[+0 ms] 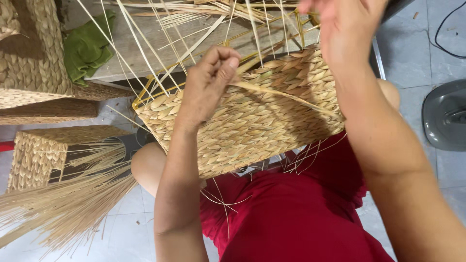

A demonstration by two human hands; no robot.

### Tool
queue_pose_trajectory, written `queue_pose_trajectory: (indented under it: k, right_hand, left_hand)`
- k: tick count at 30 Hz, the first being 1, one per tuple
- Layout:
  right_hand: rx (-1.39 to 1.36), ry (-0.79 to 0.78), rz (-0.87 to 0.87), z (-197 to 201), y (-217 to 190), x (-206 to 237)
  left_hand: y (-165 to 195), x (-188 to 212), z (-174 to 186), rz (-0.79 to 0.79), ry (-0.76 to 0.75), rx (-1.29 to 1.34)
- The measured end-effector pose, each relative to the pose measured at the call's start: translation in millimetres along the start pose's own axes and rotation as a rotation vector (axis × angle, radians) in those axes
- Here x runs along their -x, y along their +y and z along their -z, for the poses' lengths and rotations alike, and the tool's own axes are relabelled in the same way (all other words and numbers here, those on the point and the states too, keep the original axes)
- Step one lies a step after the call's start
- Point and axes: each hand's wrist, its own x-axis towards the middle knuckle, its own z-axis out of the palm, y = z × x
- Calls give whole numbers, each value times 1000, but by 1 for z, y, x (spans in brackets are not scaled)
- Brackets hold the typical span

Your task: The person weaves a water hyacinth basket on a yellow wire frame, folding and tucking flat woven strands over the rim and threading thin splints through the weave to secure the edge. They work around the basket, pulling each strand tight and pressing the weave into place by hand.

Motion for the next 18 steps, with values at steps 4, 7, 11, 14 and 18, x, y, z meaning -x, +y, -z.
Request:
queue_pose_trajectory:
  k: [4,7,11,14,18]
  right_hand:
    - [48,-29,-106,-11,-32,58]
    - [130,-156,-279,-29,-38,83]
    - [315,-365,-212,-48,-29,110]
    - [429,-391,-173,-48,-23,117]
    - [381,-269,-262,-55,-23,110]
  left_hand:
    - [7,3,4,32,-33,-206]
    - [5,11,5,49,-2,-30]
    - [0,33,26,-115,125,1065]
    - [3,57,31,-268,74,1280]
    - [25,80,19,-154,411,748]
